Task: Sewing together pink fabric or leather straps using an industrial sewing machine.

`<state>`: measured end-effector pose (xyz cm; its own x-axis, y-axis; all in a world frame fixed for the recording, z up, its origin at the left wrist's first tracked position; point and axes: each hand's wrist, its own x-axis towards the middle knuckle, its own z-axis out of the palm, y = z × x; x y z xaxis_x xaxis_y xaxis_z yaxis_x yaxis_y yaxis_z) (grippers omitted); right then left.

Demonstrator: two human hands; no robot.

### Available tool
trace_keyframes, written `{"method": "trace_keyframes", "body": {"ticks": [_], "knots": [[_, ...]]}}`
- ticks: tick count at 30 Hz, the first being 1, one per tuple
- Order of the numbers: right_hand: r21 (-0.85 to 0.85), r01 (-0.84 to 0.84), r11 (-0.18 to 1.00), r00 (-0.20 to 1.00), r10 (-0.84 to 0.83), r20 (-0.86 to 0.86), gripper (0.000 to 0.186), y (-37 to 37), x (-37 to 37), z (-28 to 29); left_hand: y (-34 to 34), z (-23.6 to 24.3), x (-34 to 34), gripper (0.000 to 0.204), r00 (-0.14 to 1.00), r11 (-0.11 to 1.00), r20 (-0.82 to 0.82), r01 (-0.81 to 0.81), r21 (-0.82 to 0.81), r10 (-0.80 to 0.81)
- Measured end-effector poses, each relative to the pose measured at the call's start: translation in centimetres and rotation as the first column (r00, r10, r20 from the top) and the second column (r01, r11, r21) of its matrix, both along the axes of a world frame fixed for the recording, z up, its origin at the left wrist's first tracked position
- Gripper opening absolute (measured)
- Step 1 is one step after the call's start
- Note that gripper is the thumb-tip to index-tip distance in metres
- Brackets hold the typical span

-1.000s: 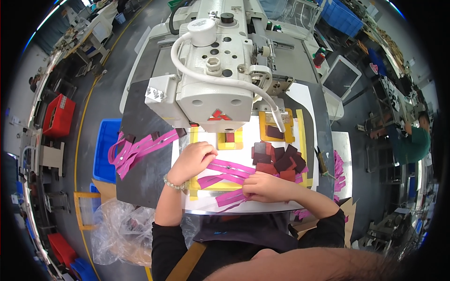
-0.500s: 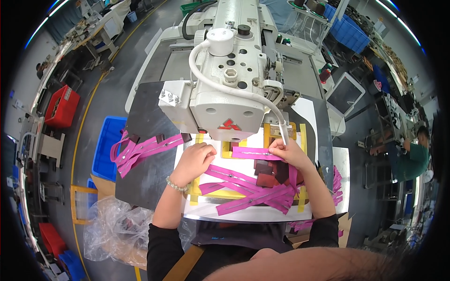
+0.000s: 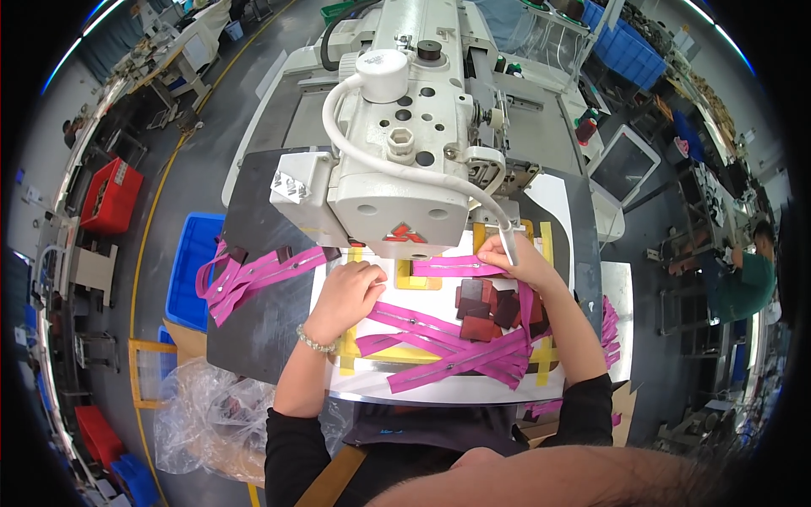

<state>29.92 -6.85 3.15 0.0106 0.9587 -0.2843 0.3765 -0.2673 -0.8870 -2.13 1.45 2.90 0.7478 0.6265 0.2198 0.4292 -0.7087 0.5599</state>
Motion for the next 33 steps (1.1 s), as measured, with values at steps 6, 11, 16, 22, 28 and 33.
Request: {"method": "trace_keyframes", "body": {"ticks": [6,11,16,22,28,33], "knots": [[0.147,-0.085,0.985,0.996,0.082,0.03,0.017,0.6,-0.5,-0.3,-0.1,0.6,0.2,0.011,0.999,0.999,-0.016,-0.029,0.024,0.029],[0.197,-0.12,0.973,0.993,0.114,0.044,0.015,0.4,-0.6,0.1,-0.2,0.8,0.6,0.01,0.998,0.998,0.013,-0.057,0.018,0.056],[0.215,-0.132,0.968,0.99,0.119,0.074,0.018,0.3,-0.2,0.0,-2.4,1.0,1.9,0.011,0.997,0.945,0.054,0.026,0.325,-0.046],[0.133,-0.15,0.98,0.987,0.14,0.077,0.021,0.6,0.1,-0.5,-5.0,0.2,3.3,0.012,0.986,0.909,-0.05,0.168,0.381,-0.161],[0.138,-0.173,0.975,0.985,0.171,0.029,0.02,0.6,-0.2,-0.5,-5.0,0.5,3.4,0.013,0.972,0.892,-0.017,0.223,0.394,-0.235],[0.161,-0.176,0.971,0.984,0.176,0.013,0.019,0.8,-0.2,-0.2,-4.9,0.3,3.0,0.014,0.979,0.9,-0.009,0.189,0.392,-0.201]]}}
